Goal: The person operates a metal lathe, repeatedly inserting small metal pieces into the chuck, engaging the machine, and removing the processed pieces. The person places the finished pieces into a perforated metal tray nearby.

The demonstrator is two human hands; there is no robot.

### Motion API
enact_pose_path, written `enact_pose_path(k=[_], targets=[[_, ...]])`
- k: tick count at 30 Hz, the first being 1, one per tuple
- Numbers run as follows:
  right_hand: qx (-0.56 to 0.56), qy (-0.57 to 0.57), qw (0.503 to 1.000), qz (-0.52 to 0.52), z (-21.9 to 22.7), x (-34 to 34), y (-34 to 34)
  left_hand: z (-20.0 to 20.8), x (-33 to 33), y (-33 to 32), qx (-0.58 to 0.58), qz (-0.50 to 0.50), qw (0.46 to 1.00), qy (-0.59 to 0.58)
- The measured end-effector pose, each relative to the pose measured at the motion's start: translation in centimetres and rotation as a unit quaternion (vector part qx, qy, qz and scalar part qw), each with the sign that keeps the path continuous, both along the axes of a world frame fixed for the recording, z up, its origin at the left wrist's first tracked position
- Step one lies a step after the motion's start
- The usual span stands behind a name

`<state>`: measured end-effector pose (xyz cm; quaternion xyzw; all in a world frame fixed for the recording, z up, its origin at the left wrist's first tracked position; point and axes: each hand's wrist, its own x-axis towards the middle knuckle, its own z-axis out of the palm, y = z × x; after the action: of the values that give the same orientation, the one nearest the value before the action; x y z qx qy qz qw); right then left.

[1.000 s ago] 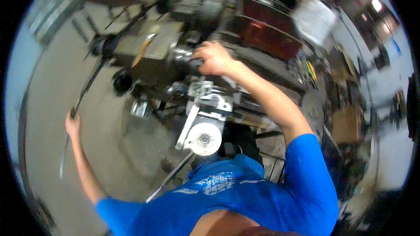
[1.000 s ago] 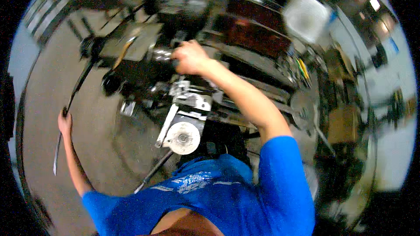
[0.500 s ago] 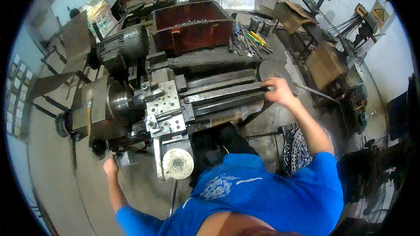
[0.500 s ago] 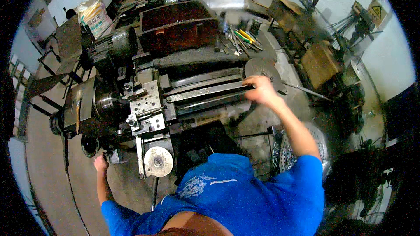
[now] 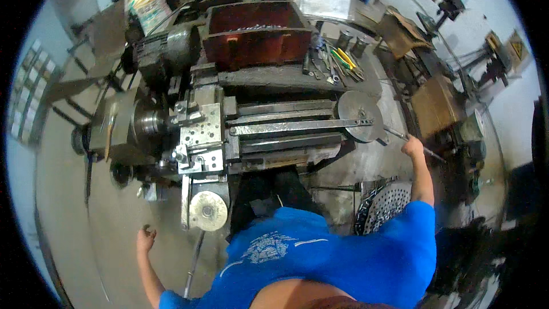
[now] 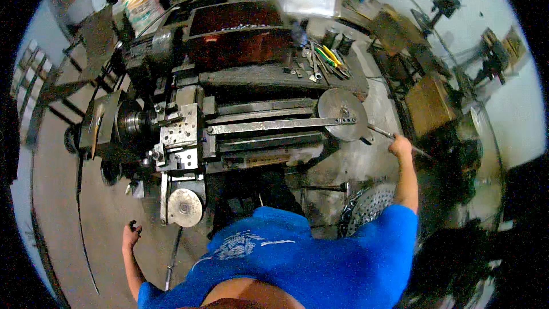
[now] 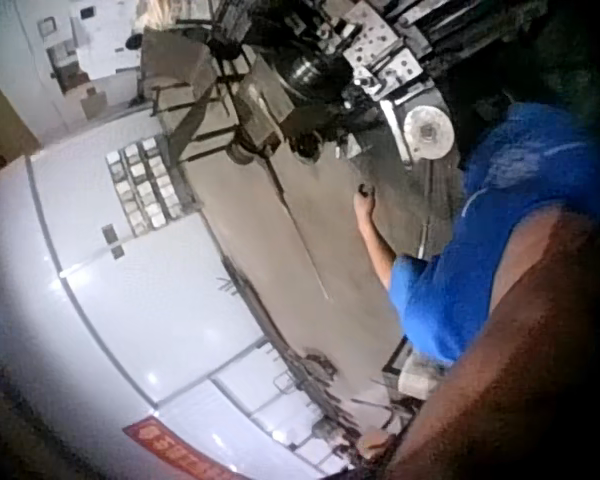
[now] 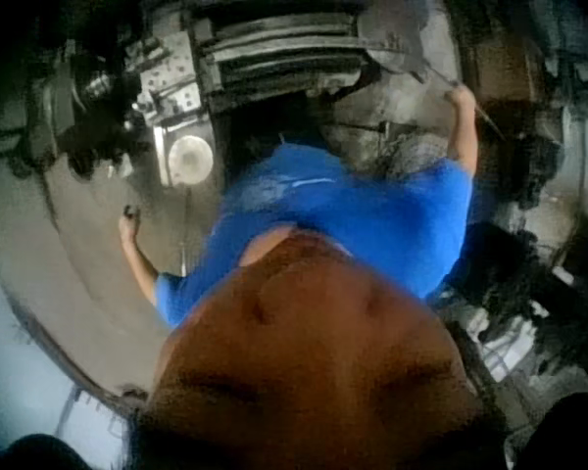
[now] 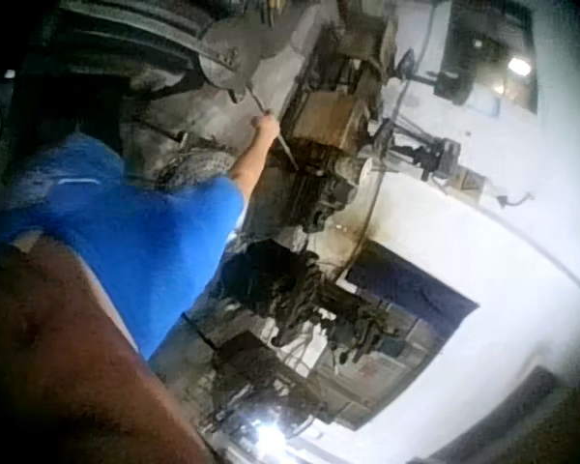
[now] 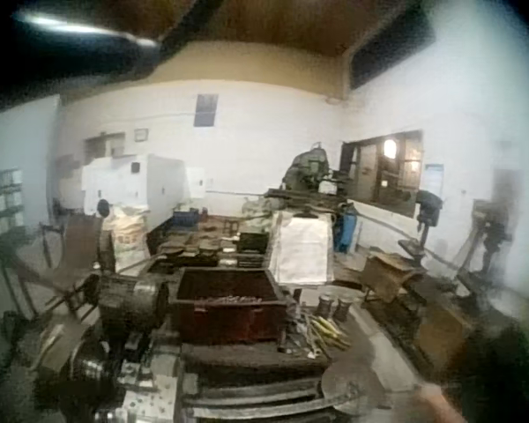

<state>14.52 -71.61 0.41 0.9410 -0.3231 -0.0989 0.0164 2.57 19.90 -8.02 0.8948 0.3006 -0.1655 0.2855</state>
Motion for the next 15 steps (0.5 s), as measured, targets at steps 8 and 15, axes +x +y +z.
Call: enact_pose_path(k=[8,15], targets=[[-0.028,0.043,0.997,-0.052,-1.2,-0.9,-2.0,9.3,-2.2,-13.1,-0.212,-0.1,0.971,-0.041],[-0.076,-0.026,0.995,-0.053,-3.8,-5.7,0.7,11.0,-3.6,-18.2,-0.048,-0.259,0.959,0.101]])
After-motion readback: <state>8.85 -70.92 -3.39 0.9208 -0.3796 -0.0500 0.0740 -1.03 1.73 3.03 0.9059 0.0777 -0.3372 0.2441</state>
